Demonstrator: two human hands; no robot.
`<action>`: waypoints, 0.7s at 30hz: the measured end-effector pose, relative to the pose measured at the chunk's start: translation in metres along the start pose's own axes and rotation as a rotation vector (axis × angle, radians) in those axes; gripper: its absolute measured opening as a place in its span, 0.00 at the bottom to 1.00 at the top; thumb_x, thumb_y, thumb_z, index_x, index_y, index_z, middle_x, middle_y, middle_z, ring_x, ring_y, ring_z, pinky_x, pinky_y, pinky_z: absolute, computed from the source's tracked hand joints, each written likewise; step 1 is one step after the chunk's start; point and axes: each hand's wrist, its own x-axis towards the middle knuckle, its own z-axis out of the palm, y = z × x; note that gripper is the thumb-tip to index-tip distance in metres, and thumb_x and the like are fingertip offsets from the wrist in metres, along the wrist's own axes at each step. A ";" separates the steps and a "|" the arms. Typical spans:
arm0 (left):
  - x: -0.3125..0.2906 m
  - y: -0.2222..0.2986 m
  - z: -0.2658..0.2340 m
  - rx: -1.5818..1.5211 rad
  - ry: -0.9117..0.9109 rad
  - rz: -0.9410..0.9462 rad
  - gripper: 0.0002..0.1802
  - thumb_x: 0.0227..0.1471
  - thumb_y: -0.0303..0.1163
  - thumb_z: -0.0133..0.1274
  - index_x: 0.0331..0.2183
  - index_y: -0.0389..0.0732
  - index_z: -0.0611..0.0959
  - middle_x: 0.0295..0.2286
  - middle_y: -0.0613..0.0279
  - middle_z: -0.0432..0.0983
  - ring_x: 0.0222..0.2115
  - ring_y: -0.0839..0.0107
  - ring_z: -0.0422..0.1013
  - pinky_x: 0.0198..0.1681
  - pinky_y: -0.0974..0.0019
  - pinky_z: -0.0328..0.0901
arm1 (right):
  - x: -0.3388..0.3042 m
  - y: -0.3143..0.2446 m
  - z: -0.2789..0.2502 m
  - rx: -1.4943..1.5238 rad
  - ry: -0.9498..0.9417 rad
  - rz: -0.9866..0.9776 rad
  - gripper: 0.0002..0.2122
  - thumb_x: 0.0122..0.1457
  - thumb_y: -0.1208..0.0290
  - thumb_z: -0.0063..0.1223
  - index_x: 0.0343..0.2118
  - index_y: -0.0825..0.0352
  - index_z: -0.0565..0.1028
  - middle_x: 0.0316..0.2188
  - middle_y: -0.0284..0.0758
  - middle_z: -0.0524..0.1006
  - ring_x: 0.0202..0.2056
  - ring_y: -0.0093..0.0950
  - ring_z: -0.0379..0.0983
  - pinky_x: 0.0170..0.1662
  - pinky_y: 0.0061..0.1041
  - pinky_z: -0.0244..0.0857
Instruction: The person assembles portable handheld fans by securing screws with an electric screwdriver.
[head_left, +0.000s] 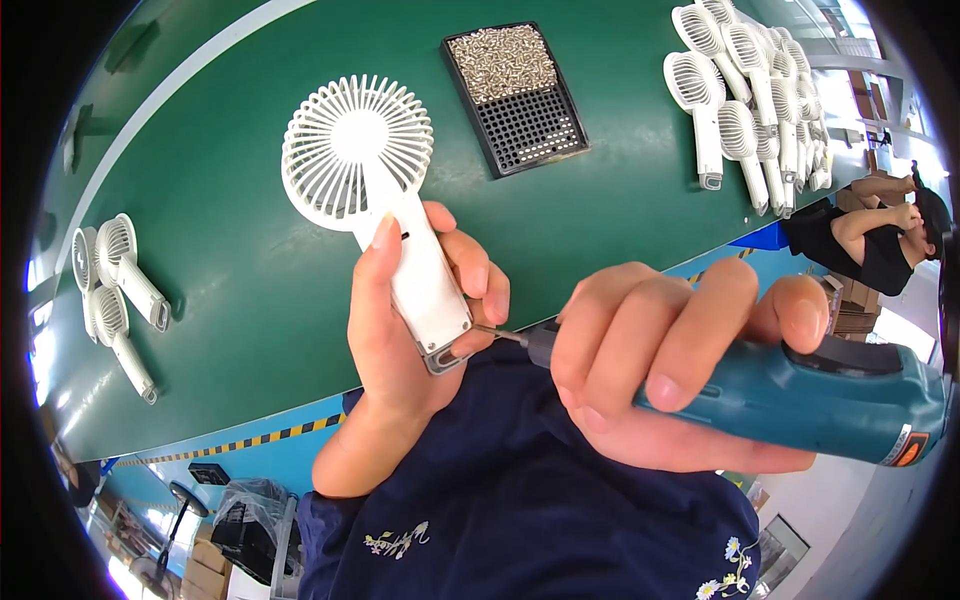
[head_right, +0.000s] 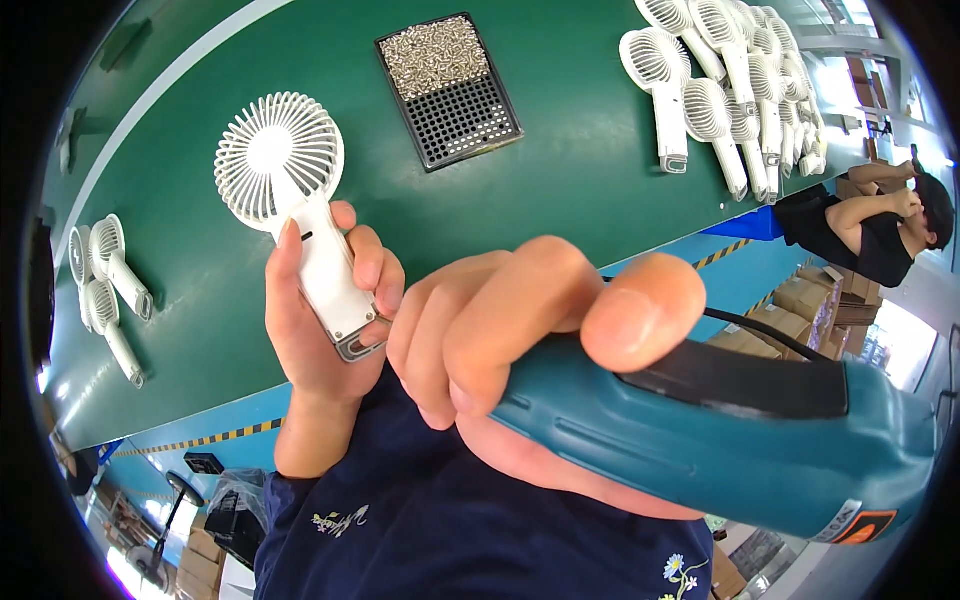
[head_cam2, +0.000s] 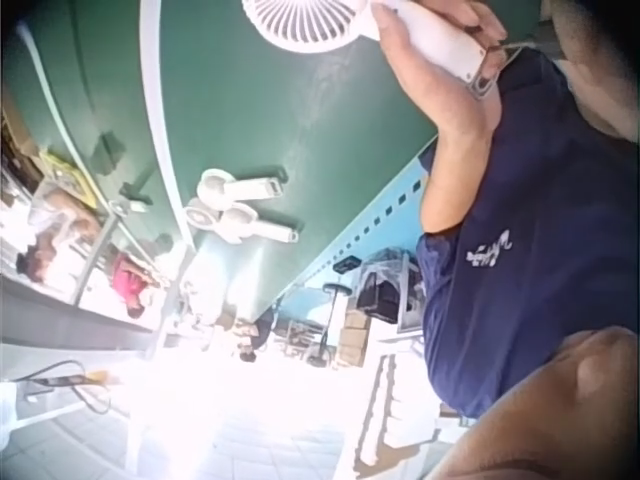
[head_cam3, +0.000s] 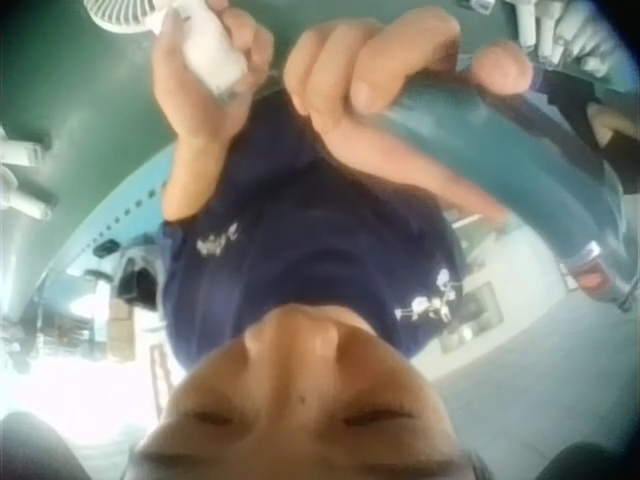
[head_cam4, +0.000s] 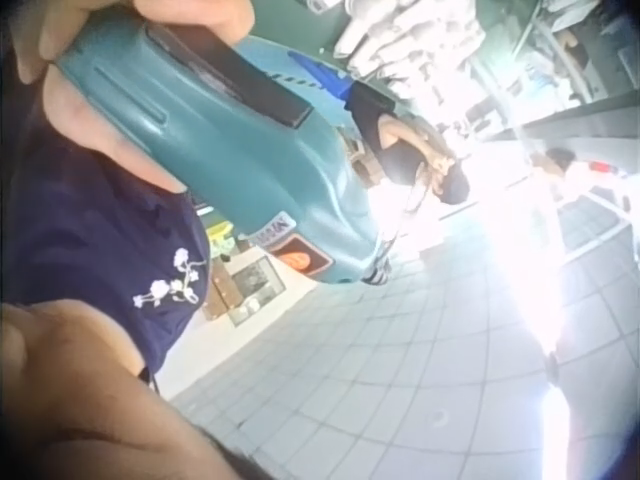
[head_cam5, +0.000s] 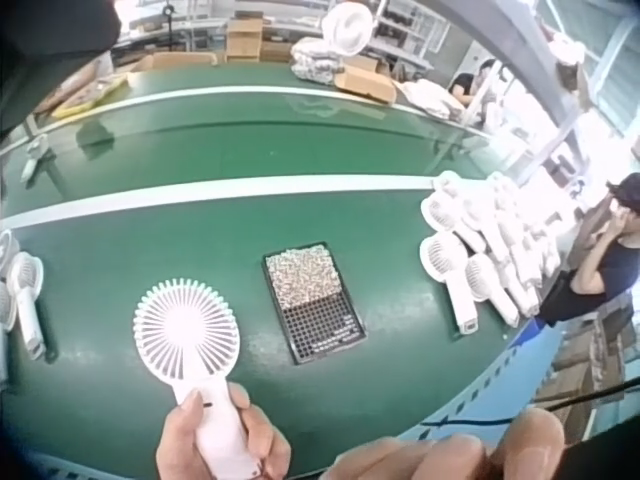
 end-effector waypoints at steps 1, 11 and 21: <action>0.000 0.000 0.001 0.000 0.001 0.000 0.21 0.59 0.50 0.33 0.38 0.42 0.68 0.20 0.60 0.67 0.18 0.69 0.66 0.10 0.75 0.50 | 0.000 0.001 0.000 0.008 -0.006 0.005 0.25 0.60 0.48 0.41 0.53 0.61 0.58 0.25 0.34 0.67 0.10 0.24 0.59 0.12 0.24 0.57; 0.001 -0.003 -0.001 0.013 -0.029 0.012 0.20 0.58 0.49 0.34 0.37 0.42 0.68 0.21 0.61 0.67 0.17 0.70 0.65 0.10 0.76 0.50 | 0.002 0.005 -0.007 0.053 -0.097 0.029 0.25 0.60 0.45 0.40 0.51 0.60 0.58 0.26 0.36 0.67 0.11 0.27 0.62 0.13 0.25 0.59; 0.003 -0.006 -0.003 0.025 -0.001 0.013 0.19 0.59 0.48 0.33 0.37 0.42 0.68 0.21 0.60 0.67 0.18 0.70 0.66 0.10 0.76 0.51 | -0.002 0.008 -0.005 -0.005 -0.097 -0.009 0.25 0.58 0.43 0.42 0.48 0.59 0.58 0.25 0.36 0.67 0.11 0.26 0.62 0.13 0.24 0.60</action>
